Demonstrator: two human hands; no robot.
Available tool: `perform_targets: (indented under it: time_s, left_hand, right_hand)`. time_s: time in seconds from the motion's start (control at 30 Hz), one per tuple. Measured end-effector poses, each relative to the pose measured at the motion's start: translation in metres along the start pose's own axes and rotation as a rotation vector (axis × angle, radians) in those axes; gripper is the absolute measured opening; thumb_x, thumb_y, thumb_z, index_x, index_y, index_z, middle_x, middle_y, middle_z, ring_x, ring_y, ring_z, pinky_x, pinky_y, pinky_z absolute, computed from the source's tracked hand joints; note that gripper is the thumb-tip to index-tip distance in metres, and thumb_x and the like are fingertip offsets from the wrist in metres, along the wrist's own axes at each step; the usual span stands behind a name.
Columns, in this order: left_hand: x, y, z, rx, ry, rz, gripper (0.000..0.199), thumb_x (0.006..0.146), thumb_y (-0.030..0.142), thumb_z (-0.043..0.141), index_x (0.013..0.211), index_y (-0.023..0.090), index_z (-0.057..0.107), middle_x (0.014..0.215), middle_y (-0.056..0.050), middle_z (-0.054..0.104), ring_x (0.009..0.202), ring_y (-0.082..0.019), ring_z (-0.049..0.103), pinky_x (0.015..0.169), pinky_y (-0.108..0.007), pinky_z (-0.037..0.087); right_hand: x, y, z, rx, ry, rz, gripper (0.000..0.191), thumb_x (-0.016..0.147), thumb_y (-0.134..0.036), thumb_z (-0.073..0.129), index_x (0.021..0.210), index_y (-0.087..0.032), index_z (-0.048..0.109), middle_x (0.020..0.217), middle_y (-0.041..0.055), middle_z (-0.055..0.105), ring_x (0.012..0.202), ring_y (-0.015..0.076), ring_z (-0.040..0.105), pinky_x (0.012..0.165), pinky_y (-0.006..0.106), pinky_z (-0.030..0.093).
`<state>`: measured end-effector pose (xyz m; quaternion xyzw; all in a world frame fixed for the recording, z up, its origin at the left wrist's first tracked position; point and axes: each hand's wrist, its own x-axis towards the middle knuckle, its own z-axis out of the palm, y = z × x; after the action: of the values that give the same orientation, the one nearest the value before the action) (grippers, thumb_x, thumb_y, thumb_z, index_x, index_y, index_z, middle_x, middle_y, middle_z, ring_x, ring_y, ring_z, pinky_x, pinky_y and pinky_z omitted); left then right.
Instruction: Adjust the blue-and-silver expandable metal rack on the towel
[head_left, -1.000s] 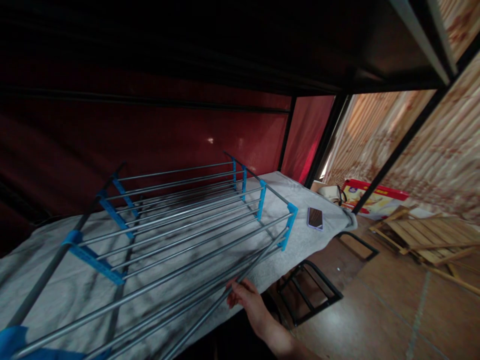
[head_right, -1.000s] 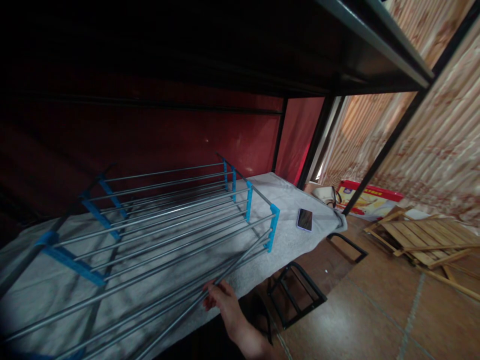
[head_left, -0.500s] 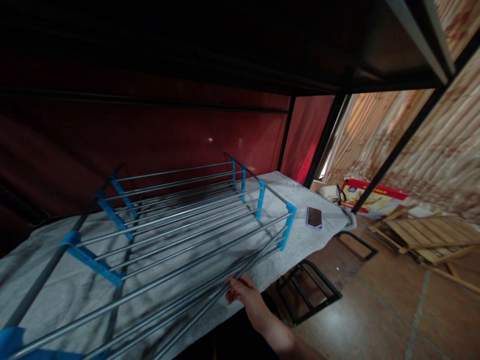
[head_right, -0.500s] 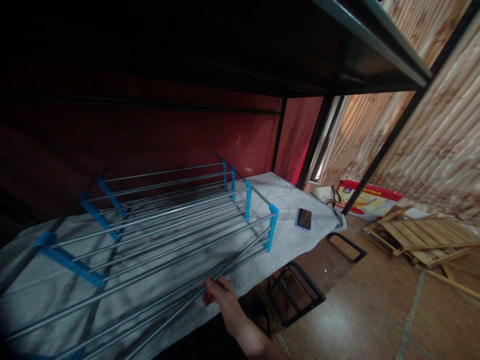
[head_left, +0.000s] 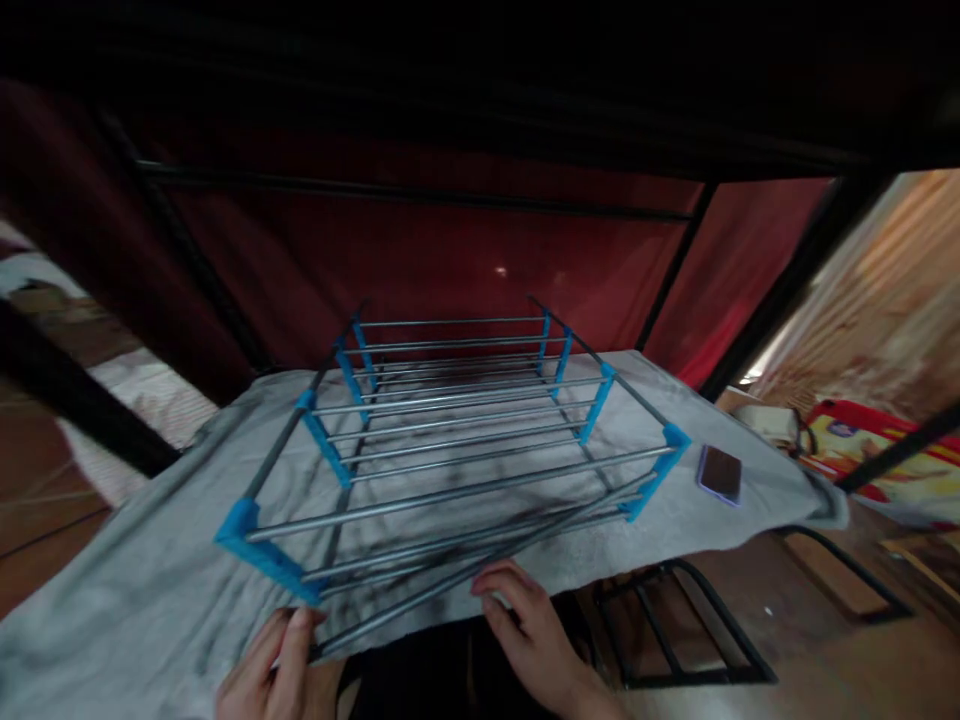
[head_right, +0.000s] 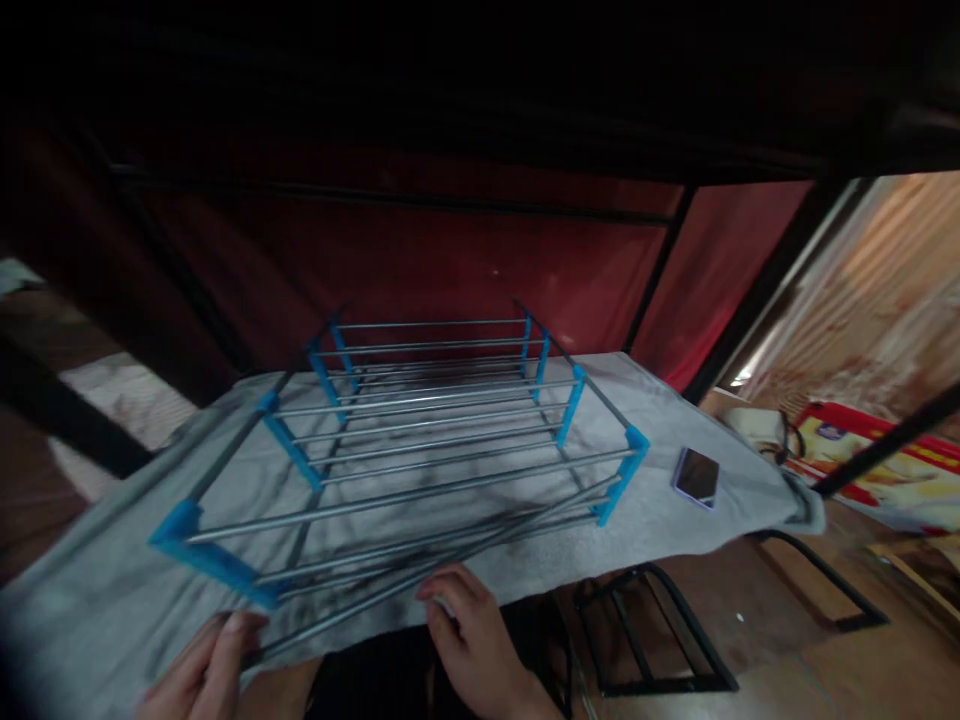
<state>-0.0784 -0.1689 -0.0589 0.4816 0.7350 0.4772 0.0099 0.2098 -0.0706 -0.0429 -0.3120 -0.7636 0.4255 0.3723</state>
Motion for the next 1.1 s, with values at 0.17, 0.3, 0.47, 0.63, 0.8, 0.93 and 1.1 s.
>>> perform_targets:
  time_s: [0.17,0.3,0.47,0.63,0.8,0.93,1.1]
  left_hand:
    - [-0.002,0.020,0.003,-0.112,0.110,-0.047,0.043,0.095,0.050,0.046,0.069,0.019,0.061,0.061,0.000,0.054,0.057,-0.014,0.053,0.054,-0.025,0.044]
    - [-0.003,0.029,0.001,-0.149,0.086,-0.013,0.040,0.097,0.042,0.043,0.068,0.019,0.057,0.062,0.000,0.050,0.058,-0.013,0.050,0.057,-0.026,0.041]
    - [0.000,0.027,-0.003,-0.157,0.180,0.031,0.031,0.098,0.036,0.044,0.080,0.018,0.062,0.081,-0.005,0.058,0.079,-0.017,0.056,0.073,-0.029,0.045]
    - [0.023,0.013,-0.009,-0.246,0.449,-0.145,0.030,0.097,0.043,0.044,0.092,0.020,0.062,0.093,-0.005,0.062,0.088,-0.019,0.058,0.082,-0.031,0.045]
    - [0.048,0.002,-0.011,-0.369,0.301,-0.282,0.045,0.091,0.059,0.046,0.081,0.019,0.066,0.081,-0.004,0.065,0.079,-0.020,0.059,0.076,-0.031,0.046]
    - [0.063,-0.006,-0.007,-0.492,0.287,-0.348,0.054,0.088,0.066,0.045,0.073,0.019,0.067,0.075,-0.005,0.067,0.077,-0.021,0.061,0.078,-0.032,0.047]
    - [0.078,-0.015,0.005,-0.643,0.161,-0.381,0.066,0.089,0.071,0.036,0.069,0.018,0.068,0.066,-0.007,0.065,0.070,-0.021,0.063,0.071,-0.032,0.049]
  right_hand:
    - [0.011,-0.005,0.014,-0.534,-0.095,-0.411,0.049,0.093,-0.011,0.045,0.138,-0.030,0.049,0.130,0.0055,0.061,0.122,0.0236,0.052,0.114,0.053,0.026]
    - [0.024,0.001,0.029,-0.663,-0.144,-0.456,0.054,0.093,-0.007,0.045,0.141,-0.028,0.047,0.118,0.0055,0.066,0.110,0.0231,0.058,0.114,0.052,0.022]
    - [0.039,0.002,0.028,-0.721,-0.188,-0.460,0.059,0.088,0.002,0.043,0.136,-0.031,0.052,0.105,0.0043,0.066,0.096,0.0210,0.060,0.104,0.044,0.034]
    - [0.049,-0.002,0.022,-0.796,-0.176,-0.522,0.052,0.088,-0.001,0.050,0.134,-0.025,0.053,0.106,0.0041,0.064,0.096,0.0193,0.058,0.097,0.040,0.040]
    - [0.059,0.001,0.021,-0.834,-0.152,-0.545,0.046,0.091,-0.004,0.049,0.131,-0.024,0.055,0.105,0.0039,0.064,0.095,0.0185,0.058,0.092,0.037,0.043]
    - [0.067,0.003,0.020,-0.870,-0.127,-0.560,0.044,0.092,-0.006,0.048,0.131,-0.025,0.056,0.104,0.0041,0.065,0.092,0.0186,0.059,0.089,0.037,0.043]
    - [0.075,0.001,0.018,-0.899,-0.154,-0.529,0.045,0.092,-0.006,0.049,0.133,-0.024,0.055,0.104,0.0041,0.065,0.091,0.0187,0.059,0.085,0.036,0.044]
